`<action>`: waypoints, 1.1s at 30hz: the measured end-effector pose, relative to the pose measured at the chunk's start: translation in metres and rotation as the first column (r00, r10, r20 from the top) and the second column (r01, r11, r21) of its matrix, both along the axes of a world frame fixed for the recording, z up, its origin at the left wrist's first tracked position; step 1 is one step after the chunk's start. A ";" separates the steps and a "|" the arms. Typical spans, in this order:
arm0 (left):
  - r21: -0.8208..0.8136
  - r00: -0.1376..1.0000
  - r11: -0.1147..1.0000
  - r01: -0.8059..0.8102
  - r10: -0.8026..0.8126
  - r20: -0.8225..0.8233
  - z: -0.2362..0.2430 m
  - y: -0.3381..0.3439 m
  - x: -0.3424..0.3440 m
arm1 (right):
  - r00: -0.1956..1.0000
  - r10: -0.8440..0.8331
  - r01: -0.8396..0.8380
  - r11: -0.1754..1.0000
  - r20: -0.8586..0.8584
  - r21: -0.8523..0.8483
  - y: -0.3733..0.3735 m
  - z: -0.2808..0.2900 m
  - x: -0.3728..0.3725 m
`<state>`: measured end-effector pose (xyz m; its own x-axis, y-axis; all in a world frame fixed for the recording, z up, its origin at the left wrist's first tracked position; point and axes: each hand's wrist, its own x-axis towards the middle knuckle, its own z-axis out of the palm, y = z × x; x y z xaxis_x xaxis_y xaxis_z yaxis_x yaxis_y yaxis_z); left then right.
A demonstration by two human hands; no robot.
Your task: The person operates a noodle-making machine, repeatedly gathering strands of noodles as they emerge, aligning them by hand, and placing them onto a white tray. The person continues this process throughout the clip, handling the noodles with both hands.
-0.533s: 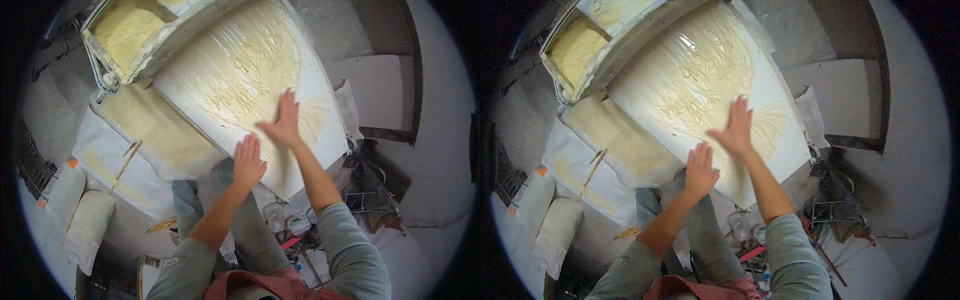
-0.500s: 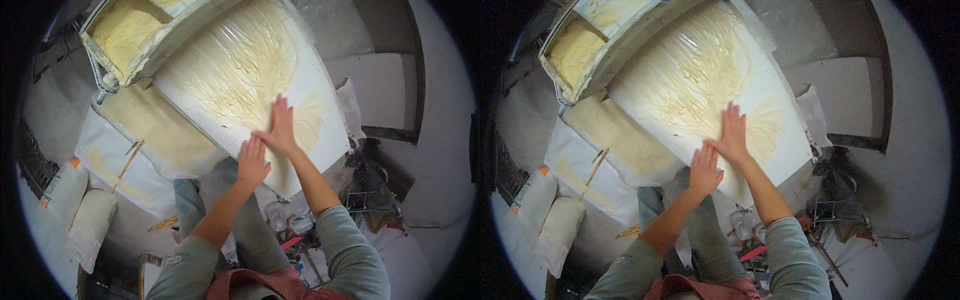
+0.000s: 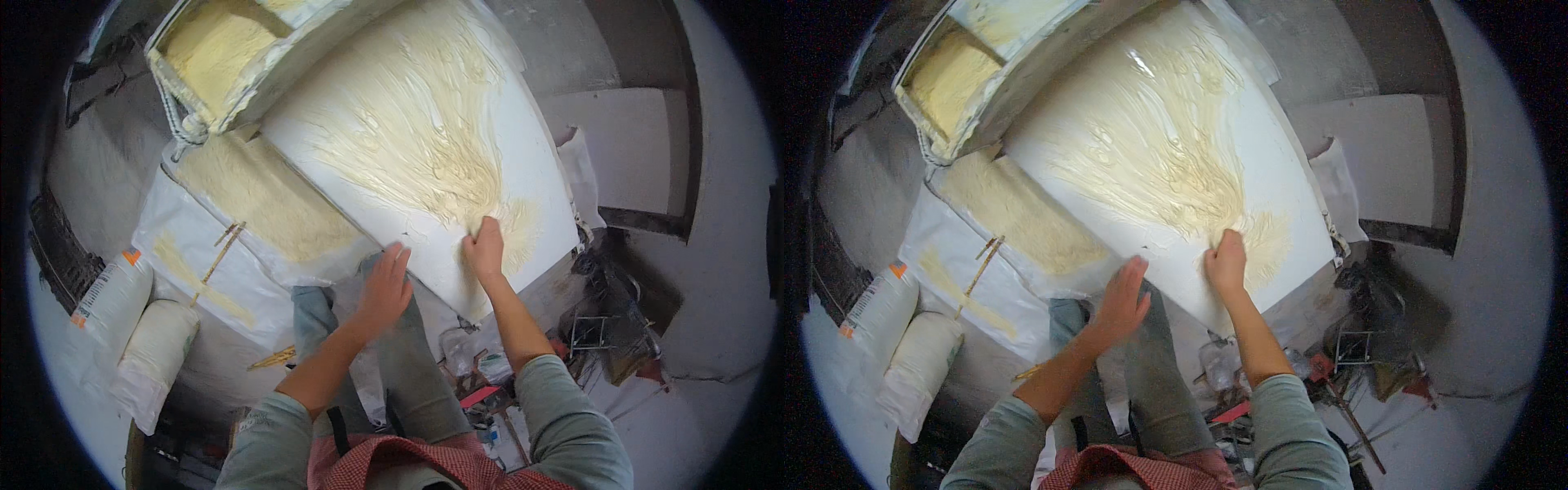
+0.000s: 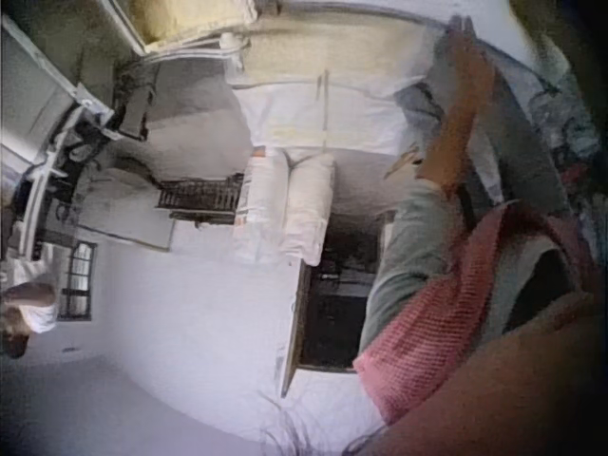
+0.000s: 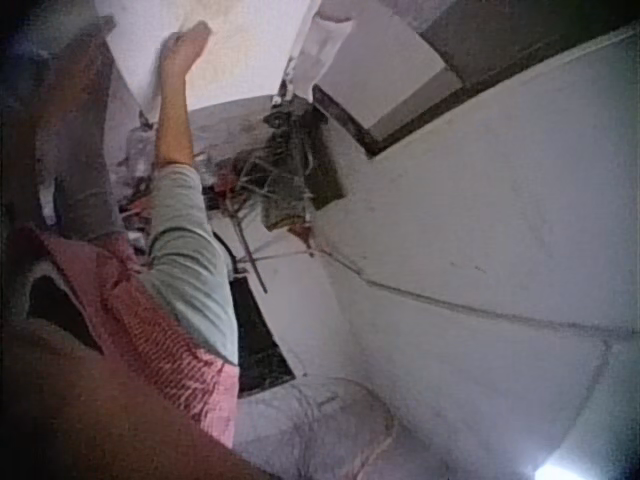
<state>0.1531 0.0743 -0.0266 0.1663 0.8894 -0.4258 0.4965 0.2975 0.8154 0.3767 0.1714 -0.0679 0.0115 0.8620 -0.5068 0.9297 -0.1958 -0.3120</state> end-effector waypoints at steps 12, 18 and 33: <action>0.333 0.921 0.939 -0.083 -0.055 0.385 -0.003 0.099 -0.028 | 0.736 -0.053 -0.611 0.378 -0.675 -0.695 0.094 0.230 -0.124; 0.264 0.830 0.885 -0.385 0.207 0.518 0.009 0.030 -0.094 | 0.369 0.172 -0.920 0.206 -0.913 -0.333 0.087 0.314 -0.231; -0.307 0.121 0.071 -0.949 0.982 -0.145 -0.053 -0.419 -0.300 | -0.597 0.610 -0.796 -0.531 -0.521 0.290 -0.136 0.264 -0.682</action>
